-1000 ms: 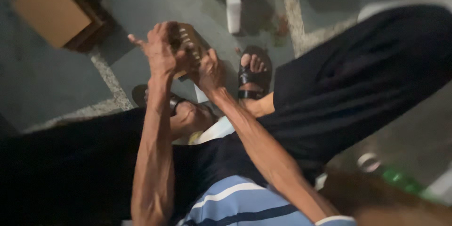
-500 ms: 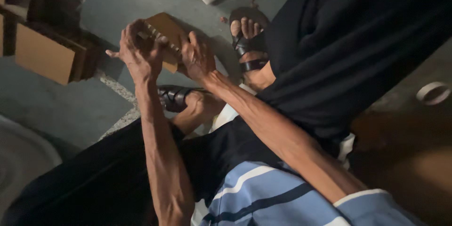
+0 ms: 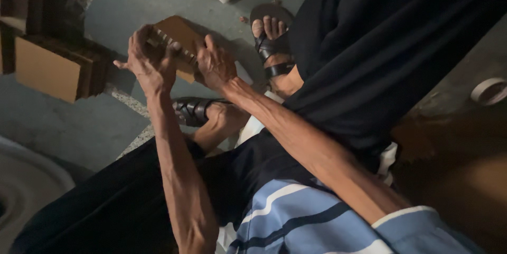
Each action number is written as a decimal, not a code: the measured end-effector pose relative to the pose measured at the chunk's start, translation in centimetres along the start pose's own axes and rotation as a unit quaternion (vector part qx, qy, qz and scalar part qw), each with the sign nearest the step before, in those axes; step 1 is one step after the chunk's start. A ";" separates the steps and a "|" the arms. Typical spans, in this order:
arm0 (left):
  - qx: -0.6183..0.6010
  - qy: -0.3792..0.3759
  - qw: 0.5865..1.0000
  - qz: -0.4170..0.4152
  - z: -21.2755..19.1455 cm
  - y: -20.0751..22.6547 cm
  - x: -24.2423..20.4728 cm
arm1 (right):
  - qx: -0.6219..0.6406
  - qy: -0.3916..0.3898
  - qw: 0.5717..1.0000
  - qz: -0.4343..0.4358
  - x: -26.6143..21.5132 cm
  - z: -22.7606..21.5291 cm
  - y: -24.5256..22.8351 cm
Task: The person sits on the floor and assembles small cardboard boxes by applying glue to the edges and folding the flaps. They use a white glue bottle to apply adhesive and press the cardboard pieces together to form box shapes.
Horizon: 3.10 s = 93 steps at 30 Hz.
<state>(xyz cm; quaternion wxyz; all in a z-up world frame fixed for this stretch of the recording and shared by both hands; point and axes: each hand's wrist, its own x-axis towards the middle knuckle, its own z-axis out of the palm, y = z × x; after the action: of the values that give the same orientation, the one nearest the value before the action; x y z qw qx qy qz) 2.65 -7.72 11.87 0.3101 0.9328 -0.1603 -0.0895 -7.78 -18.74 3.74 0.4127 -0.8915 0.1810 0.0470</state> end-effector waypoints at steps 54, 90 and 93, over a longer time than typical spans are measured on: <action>0.011 0.042 0.999 -0.004 1.3 -1.5 -0.5 | 0.150 0.053 0.971 -0.178 10.5 -2.0 2.2; -0.017 0.030 0.999 -0.029 0.9 -0.4 -0.6 | 0.259 -0.004 0.963 -0.069 9.2 1.2 2.4; -0.002 0.023 0.999 -0.044 0.9 -0.4 -0.1 | 0.275 -0.004 0.961 -0.034 7.8 2.0 3.0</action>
<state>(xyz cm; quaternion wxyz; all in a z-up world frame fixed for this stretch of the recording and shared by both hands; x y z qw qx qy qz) 2.38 -7.85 10.88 0.3110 0.9402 -0.1122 -0.0821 -1.45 -21.20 -1.57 0.6438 -0.7492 0.1550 -0.0152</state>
